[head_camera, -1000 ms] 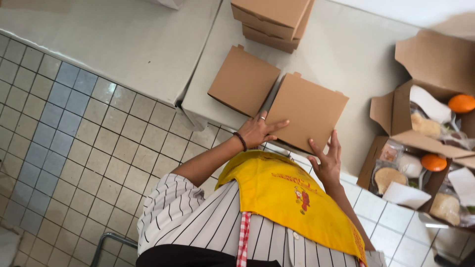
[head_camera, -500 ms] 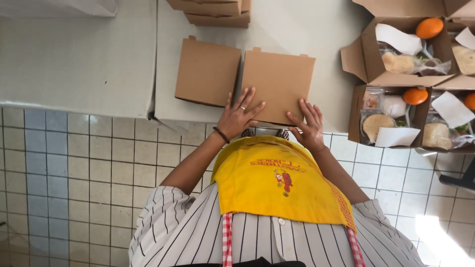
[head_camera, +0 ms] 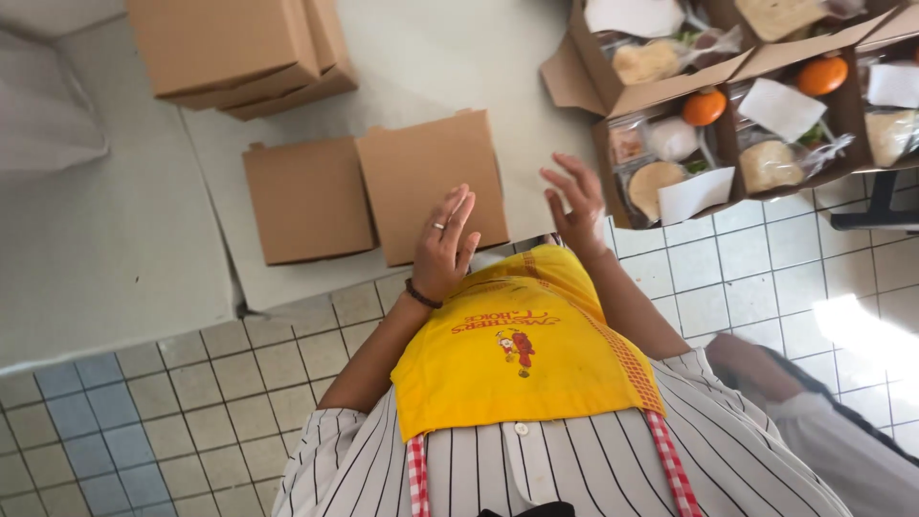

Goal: The person closes lids on cardboard food boxes containing oranges, sandwiches, and small containers, and then stacks the closed boxes on a table.

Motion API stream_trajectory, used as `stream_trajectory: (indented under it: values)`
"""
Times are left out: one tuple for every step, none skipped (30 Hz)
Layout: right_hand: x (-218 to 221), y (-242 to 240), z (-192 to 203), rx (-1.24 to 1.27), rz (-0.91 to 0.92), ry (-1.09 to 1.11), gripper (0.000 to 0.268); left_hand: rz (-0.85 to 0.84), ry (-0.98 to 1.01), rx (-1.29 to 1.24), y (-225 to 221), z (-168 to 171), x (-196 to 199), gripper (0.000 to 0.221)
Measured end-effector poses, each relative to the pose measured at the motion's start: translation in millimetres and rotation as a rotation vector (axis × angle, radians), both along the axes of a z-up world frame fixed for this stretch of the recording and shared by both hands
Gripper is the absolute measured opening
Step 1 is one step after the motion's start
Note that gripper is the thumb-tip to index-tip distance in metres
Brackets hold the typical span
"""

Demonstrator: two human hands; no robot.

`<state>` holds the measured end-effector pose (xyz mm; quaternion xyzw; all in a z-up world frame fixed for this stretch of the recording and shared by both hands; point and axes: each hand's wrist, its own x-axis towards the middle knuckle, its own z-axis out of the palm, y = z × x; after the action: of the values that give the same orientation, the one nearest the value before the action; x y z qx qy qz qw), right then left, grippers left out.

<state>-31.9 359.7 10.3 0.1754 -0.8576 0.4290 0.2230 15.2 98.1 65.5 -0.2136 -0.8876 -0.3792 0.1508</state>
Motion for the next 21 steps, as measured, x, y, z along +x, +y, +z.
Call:
stream_trajectory:
  values:
    - [-13, 23, 1, 0.001, -0.006, 0.006, 0.027, -0.006, 0.006, 0.001, 15, -2, -13, 0.053]
    - [-25, 46, 2, -0.016, -0.076, 0.029, 0.025, -0.063, -0.063, 0.124, 30, -3, -26, 0.052]
    - [-39, 70, 4, -0.031, -0.140, 0.053, 0.024, -0.114, -0.133, 0.249, 47, -5, -39, 0.051]
    - [-47, 91, 18, -0.028, -0.140, 0.059, 0.024, -0.115, -0.127, 0.253, 65, -7, -59, 0.051]
    - [-58, 112, 33, 0.037, -0.210, 0.067, 0.025, -0.129, -0.301, 0.404, 83, -8, -80, 0.053]
    - [-68, 133, 47, 0.101, -0.280, 0.075, 0.027, -0.144, -0.476, 0.555, 102, -8, -101, 0.055]
    - [-78, 154, 46, 0.100, -0.279, 0.083, 0.027, -0.144, -0.467, 0.555, 121, -26, -130, 0.055]
    - [-89, 176, 45, 0.153, -0.314, 0.029, 0.027, -0.096, -0.603, 0.727, 140, -43, -158, 0.063]
    - [-99, 198, 44, 0.206, -0.352, -0.025, 0.027, -0.050, -0.739, 0.899, 160, -59, -189, 0.072]
    - [-107, 211, 45, 0.206, -0.354, -0.016, 0.027, -0.055, -0.731, 0.899, 175, -89, -226, 0.072]
    - [-113, 224, 47, 0.241, -0.337, -0.074, 0.030, 0.111, -0.813, 0.960, 190, -118, -264, 0.078]
    - [-120, 236, 48, 0.276, -0.319, -0.131, 0.033, 0.281, -0.891, 1.016, 205, -147, -303, 0.084]
    - [-126, 245, 43, 0.277, -0.324, -0.123, 0.033, 0.272, -0.885, 1.017, 196, -195, -326, 0.084]
    - [-133, 253, 37, 0.335, -0.275, -0.196, 0.036, 0.368, -0.926, 0.997, 203, -240, -358, 0.092]
    - [-139, 260, 31, 0.393, -0.221, -0.271, 0.039, 0.469, -0.966, 0.975, 222, -280, -403, 0.101]
    - [-144, 265, 26, 0.394, -0.223, -0.266, 0.039, 0.465, -0.962, 0.977, 228, -277, -415, 0.101]
    - [-147, 268, 20, 0.428, -0.199, -0.218, 0.028, 0.452, -1.016, 0.940, 230, -277, -422, 0.100]
    - [-150, 270, 13, 0.461, -0.174, -0.169, 0.017, 0.439, -1.070, 0.902, 230, -276, -428, 0.100]
    - [-154, 274, 9, 0.459, -0.164, -0.172, 0.017, 0.451, -1.070, 0.903, 235, -290, -430, 0.100]
    - [-157, 277, 4, 0.471, -0.146, -0.126, 0.012, 0.505, -0.990, 0.834, 237, -303, -430, 0.068]
    - [-158, 277, -1, 0.480, -0.125, -0.081, 0.010, 0.562, -0.910, 0.762, 236, -317, -427, 0.041]
